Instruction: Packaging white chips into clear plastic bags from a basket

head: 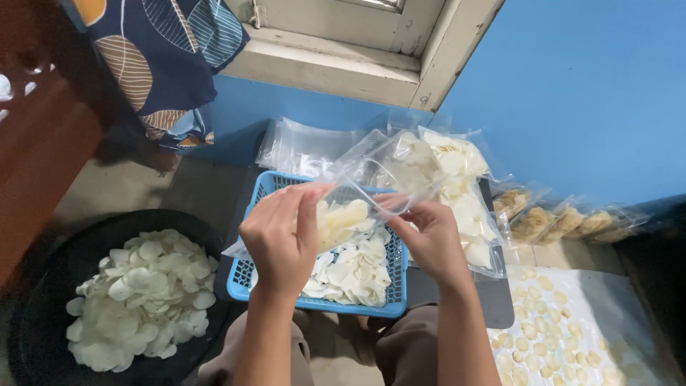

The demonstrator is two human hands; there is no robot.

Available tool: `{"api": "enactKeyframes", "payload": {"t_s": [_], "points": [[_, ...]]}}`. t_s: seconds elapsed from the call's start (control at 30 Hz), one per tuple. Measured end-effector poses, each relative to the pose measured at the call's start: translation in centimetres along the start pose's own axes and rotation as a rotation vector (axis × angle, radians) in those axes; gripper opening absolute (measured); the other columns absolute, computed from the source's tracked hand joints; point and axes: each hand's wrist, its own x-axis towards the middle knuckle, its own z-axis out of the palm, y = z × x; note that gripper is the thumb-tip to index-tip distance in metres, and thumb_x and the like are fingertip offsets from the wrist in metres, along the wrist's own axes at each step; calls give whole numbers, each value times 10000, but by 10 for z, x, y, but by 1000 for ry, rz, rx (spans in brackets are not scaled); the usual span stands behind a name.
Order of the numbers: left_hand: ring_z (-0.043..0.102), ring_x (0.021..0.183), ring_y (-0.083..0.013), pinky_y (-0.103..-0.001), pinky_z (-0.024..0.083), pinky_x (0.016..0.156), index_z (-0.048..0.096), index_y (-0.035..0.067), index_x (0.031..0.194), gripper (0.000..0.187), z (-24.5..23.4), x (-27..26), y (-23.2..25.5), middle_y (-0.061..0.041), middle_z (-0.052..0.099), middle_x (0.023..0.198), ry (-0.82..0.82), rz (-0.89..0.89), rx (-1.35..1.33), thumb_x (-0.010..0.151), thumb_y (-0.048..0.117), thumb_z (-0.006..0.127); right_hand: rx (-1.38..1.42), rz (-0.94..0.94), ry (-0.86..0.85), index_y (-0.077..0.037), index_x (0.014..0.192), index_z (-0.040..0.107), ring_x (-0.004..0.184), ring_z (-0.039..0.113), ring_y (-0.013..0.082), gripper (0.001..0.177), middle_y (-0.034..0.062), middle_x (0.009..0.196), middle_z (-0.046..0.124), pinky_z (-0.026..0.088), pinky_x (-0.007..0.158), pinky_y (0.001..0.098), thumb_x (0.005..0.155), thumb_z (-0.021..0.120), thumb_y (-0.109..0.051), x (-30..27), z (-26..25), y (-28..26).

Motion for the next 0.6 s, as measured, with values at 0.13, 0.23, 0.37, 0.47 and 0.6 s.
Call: {"api": "enactKeyframes", "payload": {"t_s": [0.13,0.23,0.37,0.47,0.6], "points": [[766,703,-252,-406,629,804,795,110,858,338,9,-9,-1,-60,766,749,-59,26,-25,1070,249,570,-122,63,17,-64,881,810,781,665,145,121,85,906,790,579,747,298,778,873,-82,2,-11,10],[762,728,-254,-404,619,809,786,125,832,209,12,-8,-1,-11,750,741,-80,189,82,982,254,719,-119,65,-61,-56,839,821,808,629,135,97,87,867,788,533,726,293,773,879,-97,3,-12,12],[784,841,-298,-432,595,862,800,93,967,276,2,0,4,-62,796,876,-96,-46,-125,1070,190,562,-126,183,12,-40,856,820,640,616,133,57,110,759,756,558,656,299,827,850,-78,6,-8,4],[779,886,-303,-432,578,896,791,86,988,218,-11,1,-5,-67,798,906,-147,-74,-101,1060,156,597,-138,226,-79,3,843,807,595,626,168,76,143,701,740,558,626,321,788,850,-28,3,-10,3],[769,911,-357,-470,584,874,768,36,1030,124,-15,2,-7,-121,793,928,-248,-134,-135,1004,41,647,-195,264,-151,33,899,778,586,657,191,127,167,709,745,586,650,342,780,777,79,6,-23,20]]}}
